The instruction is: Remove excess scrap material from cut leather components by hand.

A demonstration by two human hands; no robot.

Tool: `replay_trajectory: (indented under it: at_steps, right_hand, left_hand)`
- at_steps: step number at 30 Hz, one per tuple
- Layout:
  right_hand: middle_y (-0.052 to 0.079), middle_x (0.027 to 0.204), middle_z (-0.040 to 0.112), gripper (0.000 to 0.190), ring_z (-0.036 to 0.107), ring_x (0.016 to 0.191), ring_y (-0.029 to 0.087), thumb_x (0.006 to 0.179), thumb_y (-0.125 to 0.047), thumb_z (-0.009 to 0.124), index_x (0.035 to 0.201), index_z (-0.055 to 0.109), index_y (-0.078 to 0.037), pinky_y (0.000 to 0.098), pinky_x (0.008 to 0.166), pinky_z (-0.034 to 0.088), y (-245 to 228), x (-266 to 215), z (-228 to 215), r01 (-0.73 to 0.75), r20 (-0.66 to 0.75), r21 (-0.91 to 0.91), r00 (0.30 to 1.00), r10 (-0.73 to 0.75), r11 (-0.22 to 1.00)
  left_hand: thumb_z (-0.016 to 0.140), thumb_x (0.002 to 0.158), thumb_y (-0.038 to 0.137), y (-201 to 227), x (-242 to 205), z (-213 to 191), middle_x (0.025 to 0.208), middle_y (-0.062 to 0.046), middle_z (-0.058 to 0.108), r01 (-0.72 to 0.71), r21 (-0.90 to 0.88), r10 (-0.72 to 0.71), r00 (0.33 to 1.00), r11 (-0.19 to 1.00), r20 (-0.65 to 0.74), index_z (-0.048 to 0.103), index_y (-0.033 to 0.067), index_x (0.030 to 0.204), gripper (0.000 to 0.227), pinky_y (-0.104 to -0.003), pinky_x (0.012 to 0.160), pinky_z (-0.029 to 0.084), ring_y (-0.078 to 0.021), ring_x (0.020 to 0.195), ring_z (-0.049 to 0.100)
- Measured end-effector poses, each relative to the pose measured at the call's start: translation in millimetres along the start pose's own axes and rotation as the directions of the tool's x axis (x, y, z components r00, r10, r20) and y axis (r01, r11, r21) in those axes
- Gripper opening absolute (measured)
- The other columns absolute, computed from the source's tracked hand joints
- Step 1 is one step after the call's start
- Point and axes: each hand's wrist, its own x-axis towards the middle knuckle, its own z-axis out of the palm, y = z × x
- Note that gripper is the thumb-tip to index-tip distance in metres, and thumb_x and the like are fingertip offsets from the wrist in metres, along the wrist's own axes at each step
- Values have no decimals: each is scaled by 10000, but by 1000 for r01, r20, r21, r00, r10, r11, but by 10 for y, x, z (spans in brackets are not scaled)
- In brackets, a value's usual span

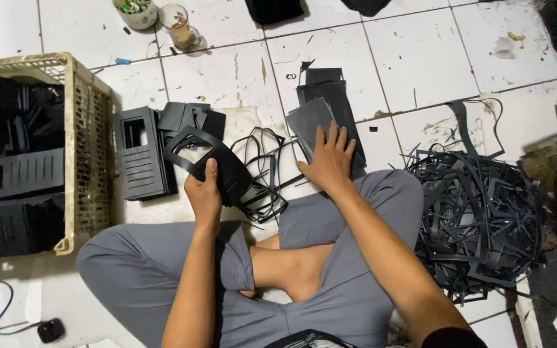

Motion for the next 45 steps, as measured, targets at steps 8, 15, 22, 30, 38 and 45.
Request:
replay_trajectory:
  at_steps: [8,15,22,30,38,45]
  right_hand:
    - [335,1547,314,902,438,1327,513,834,-352,743,1544,334,25,705,951,411,74,333,20,-99,-27,-72,995,98,992]
    - [293,1483,373,805,427,1294,451,932,-493,655,1484,411,40,637,932,389,231,386,87,-152,-99,-30,984,148,988]
    - [364,1516,336,809,313,1388,514,964,-503,682,1427,463,122,708,1046,243,89,246,24,-47,-320,-12,947,41,999]
    - [112,1278,708,449,653,1155,242,936,-363,742,1327,687,-149,438,1010,506,-293,-433,344,-129,195,952,955,-225,279]
    - [86,1037,751,302,701,904,147,921,-144,765,1211,713,-75,327,823,594,-317,-410,455,-164,186,979,963,-195,124]
    - [59,897,732,229,713,785,134,951,-140,738,1165,720,-58,305,722,621,-353,-376,478,-135,152,985,975,-161,112]
  left_hand:
    - [696,1037,347,-202,69,-2,783,-67,680,29,41,-30,999,999,41,720,66,936,299,-398,762,488,-143,781,580]
    - [674,1045,319,-362,121,2,894,-111,734,63,20,-65,995,998,78,744,40,1052,288,-422,813,512,-165,870,636]
    - [723,1000,288,-200,49,97,937,-110,726,94,-32,-87,979,995,184,740,26,1078,274,-429,853,526,-173,915,610]
    - [675,923,299,-121,-99,236,1029,-58,642,315,-99,-228,838,944,496,702,66,1165,337,-382,906,480,-214,1003,589]
    - [668,1000,339,-475,-60,219,922,-100,690,272,45,-260,840,961,476,735,15,1138,359,-362,761,498,-189,853,593]
    - [677,1012,284,-308,-70,265,752,-108,639,181,126,-220,845,975,488,719,5,1059,286,-335,626,472,-177,709,571]
